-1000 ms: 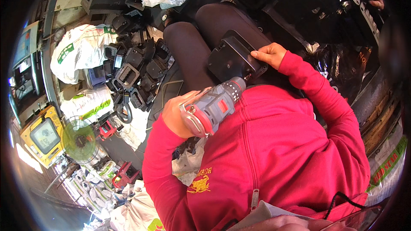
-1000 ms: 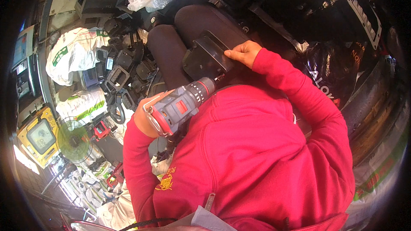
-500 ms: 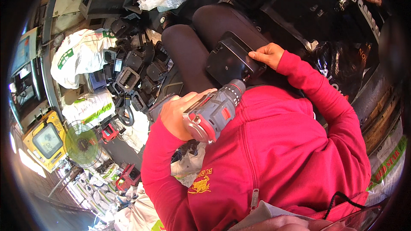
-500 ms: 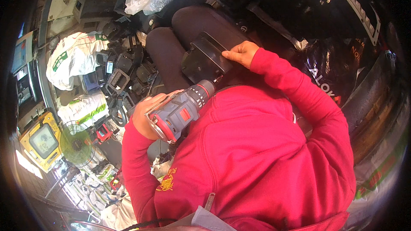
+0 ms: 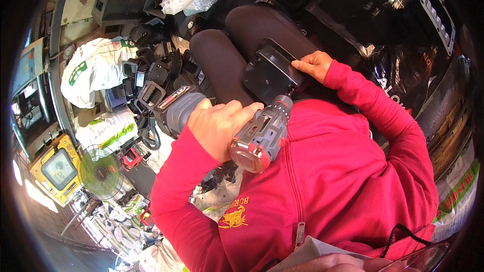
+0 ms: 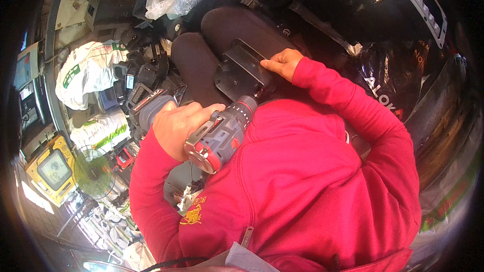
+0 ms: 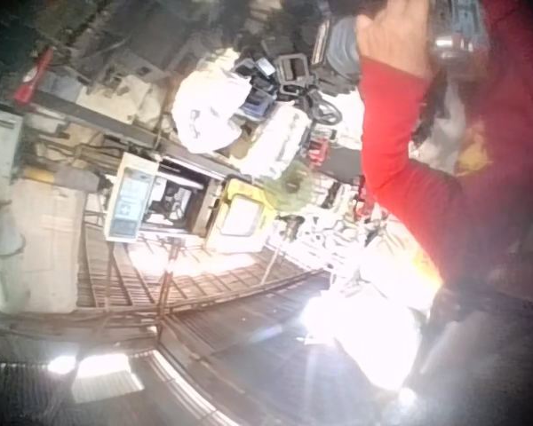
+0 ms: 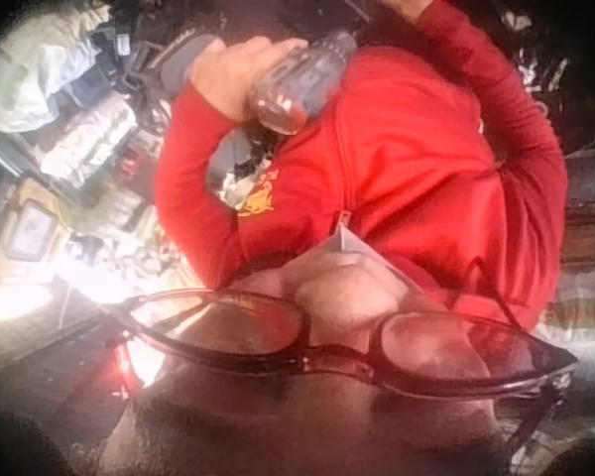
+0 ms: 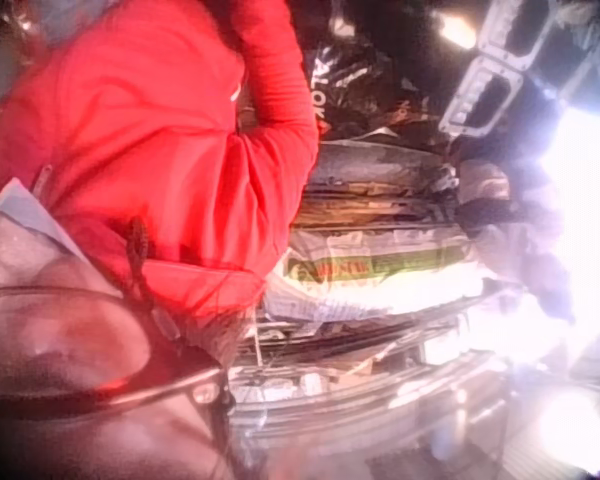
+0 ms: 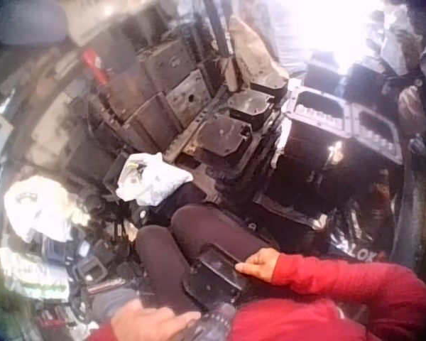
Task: The person sits on the floor and uses a cordless drill to fasten screws into black plastic housing parts, then places each assembled unit into a nearby stack. The person repeats this process for multiple units.
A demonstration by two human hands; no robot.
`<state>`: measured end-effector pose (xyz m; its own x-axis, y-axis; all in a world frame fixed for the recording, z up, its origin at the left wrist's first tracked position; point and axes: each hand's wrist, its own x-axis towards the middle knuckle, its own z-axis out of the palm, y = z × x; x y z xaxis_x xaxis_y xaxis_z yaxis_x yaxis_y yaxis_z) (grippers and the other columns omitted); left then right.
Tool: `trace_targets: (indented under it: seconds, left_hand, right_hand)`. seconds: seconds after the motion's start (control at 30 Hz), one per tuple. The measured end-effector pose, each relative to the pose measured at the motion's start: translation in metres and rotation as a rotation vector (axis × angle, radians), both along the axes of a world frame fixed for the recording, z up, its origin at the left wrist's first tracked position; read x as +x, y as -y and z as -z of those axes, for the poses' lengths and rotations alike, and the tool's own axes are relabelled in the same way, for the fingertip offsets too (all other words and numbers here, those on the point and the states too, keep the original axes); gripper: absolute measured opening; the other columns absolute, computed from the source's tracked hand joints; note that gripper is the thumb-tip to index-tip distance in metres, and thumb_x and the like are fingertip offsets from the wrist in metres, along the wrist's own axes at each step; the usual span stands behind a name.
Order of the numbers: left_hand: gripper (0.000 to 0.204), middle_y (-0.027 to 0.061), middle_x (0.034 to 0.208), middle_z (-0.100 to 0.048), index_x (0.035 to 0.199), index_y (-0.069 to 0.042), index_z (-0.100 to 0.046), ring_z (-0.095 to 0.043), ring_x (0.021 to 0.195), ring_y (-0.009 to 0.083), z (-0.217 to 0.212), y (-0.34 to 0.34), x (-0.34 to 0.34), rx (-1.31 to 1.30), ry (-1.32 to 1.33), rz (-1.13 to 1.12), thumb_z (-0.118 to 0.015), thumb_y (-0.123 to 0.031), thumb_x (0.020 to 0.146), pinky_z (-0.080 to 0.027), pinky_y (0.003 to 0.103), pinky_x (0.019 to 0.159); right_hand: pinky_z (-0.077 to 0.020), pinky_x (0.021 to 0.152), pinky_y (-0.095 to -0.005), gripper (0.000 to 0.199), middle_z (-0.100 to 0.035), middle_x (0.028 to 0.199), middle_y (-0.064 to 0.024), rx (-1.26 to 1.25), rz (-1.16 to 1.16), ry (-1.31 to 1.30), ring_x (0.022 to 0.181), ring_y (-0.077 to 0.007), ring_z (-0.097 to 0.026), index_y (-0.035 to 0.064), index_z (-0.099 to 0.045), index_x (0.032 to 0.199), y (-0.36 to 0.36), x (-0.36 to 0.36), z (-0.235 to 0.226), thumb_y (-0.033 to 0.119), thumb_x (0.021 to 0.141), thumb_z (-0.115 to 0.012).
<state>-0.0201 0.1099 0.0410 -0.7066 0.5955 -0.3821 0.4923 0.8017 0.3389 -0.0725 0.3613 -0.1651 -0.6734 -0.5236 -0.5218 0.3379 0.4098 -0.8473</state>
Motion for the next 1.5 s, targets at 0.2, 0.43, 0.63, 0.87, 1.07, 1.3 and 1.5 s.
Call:
trace_targets:
  seconds: [0.2,0.43,0.63,0.87,1.07,1.3,1.5]
  left_hand:
    - [0.068,0.0009,0.075,-0.057,0.124,-0.018,-0.058,-0.055,0.064,0.0212,-0.008,0.001,0.004,0.032,0.049,-0.061,-0.070,-0.020,0.058,-0.036,0.031,0.061]
    - [0.071,0.0021,0.082,-0.059,0.128,-0.017,-0.056,-0.057,0.065,0.0222,-0.013,0.010,0.009,0.048,0.118,-0.119,-0.073,-0.020,0.058,-0.038,0.032,0.061]
    - [0.070,0.0029,0.089,-0.063,0.125,-0.013,-0.058,-0.059,0.070,0.0220,-0.016,0.025,0.019,0.298,0.211,-0.261,-0.073,-0.018,0.058,-0.045,0.031,0.067]
    - [0.068,0.0072,0.104,-0.066,0.123,-0.006,-0.058,-0.065,0.082,0.0212,-0.010,0.019,0.029,0.429,0.266,-0.201,-0.075,-0.020,0.059,-0.049,0.031,0.072]
    - [0.073,0.0076,0.101,-0.066,0.122,-0.006,-0.058,-0.065,0.078,0.0236,-0.009,0.034,0.037,0.481,0.253,-0.246,-0.078,-0.017,0.053,-0.051,0.032,0.069]
    - [0.076,0.0108,0.097,-0.064,0.123,-0.007,-0.057,-0.065,0.081,0.0302,0.026,0.042,0.041,0.434,0.196,-0.327,-0.082,-0.018,0.051,-0.054,0.035,0.071]
    - [0.065,0.0107,0.106,-0.065,0.124,-0.003,-0.056,-0.065,0.090,0.0233,0.027,0.033,0.036,0.427,0.255,-0.346,-0.076,-0.010,0.062,-0.051,0.031,0.080]
  right_hand:
    - [-0.0470,0.066,-0.0324,0.044,-0.065,0.071,-0.0083,0.028,-0.036,0.017,0.068,-0.0133,-0.057,0.0021,-0.071,0.095,0.001,-0.003,-0.008,0.043,0.093,-0.055]
    - [-0.0470,0.067,-0.0320,0.045,-0.067,0.075,-0.0091,0.051,0.047,-0.073,0.069,-0.0142,-0.059,0.0016,-0.070,0.094,-0.006,-0.001,-0.013,0.045,0.090,-0.059]
    - [-0.0504,0.051,-0.0227,0.045,-0.060,0.071,-0.0045,-0.095,0.281,0.439,0.055,-0.0123,-0.059,0.0000,-0.064,0.101,-0.039,0.019,-0.052,0.043,0.092,-0.056]
    - [-0.0556,0.062,-0.0229,0.016,-0.069,0.090,-0.0078,-0.630,0.135,0.739,0.071,-0.0130,-0.066,0.0026,-0.067,0.102,-0.032,0.049,-0.065,0.012,0.089,-0.065]
    - [-0.0567,0.066,-0.0281,0.017,-0.068,0.089,-0.0104,-0.357,0.267,0.646,0.073,-0.0159,-0.067,-0.0010,-0.064,0.104,-0.042,0.046,-0.046,0.008,0.090,-0.061]
    - [-0.0411,0.049,-0.0234,0.027,-0.051,0.068,0.0040,-0.139,0.378,0.460,0.056,-0.0062,-0.047,0.0063,-0.067,0.102,-0.033,0.024,-0.023,0.029,0.089,-0.058]
    - [-0.0232,0.039,-0.0243,0.037,-0.045,0.053,0.0062,-0.085,0.195,0.228,0.042,-0.0037,-0.034,0.0050,-0.071,0.084,-0.007,0.021,-0.006,0.042,0.089,-0.065]
